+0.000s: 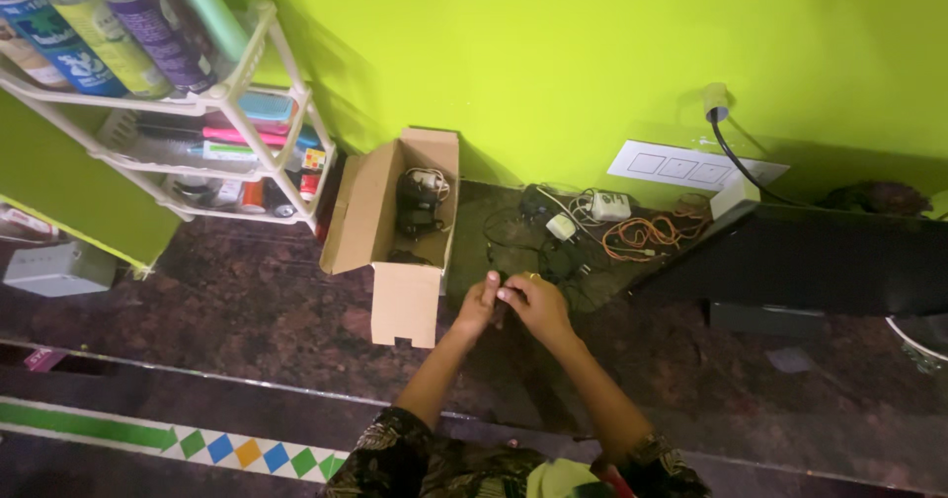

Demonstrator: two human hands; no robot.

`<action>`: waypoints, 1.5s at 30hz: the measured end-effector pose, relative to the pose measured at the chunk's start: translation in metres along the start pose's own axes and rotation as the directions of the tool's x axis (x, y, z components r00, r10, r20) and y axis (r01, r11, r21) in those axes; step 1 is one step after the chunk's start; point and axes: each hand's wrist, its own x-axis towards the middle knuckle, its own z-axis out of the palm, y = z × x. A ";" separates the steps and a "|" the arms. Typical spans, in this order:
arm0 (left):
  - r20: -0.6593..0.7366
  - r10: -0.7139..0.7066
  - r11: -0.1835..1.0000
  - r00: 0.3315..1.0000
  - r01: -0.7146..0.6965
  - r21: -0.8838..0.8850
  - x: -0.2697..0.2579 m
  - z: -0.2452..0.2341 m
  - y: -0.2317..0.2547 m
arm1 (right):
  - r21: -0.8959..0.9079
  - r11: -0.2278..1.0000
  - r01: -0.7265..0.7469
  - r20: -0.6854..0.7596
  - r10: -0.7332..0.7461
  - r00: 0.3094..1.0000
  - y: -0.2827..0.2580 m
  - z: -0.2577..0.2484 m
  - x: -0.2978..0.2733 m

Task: The person holds a black charging adapter, rotating it by hand to view different sides and handling an attached cable.

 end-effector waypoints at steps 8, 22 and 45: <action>0.252 0.053 0.998 0.966 -0.060 0.022 -0.020 -0.016 0.021 | 0.157 0.973 0.169 0.000 -0.171 0.985 0.023 0.014 0.008; 0.073 -0.096 0.995 0.993 0.099 -0.032 -0.063 -0.010 0.041 | 0.095 0.991 0.094 0.280 -0.117 0.953 0.018 0.008 0.037; -0.273 -0.082 0.679 0.958 -0.147 -0.719 -0.038 0.009 -0.013 | 0.358 0.934 0.019 0.079 -0.050 0.996 -0.022 0.027 0.014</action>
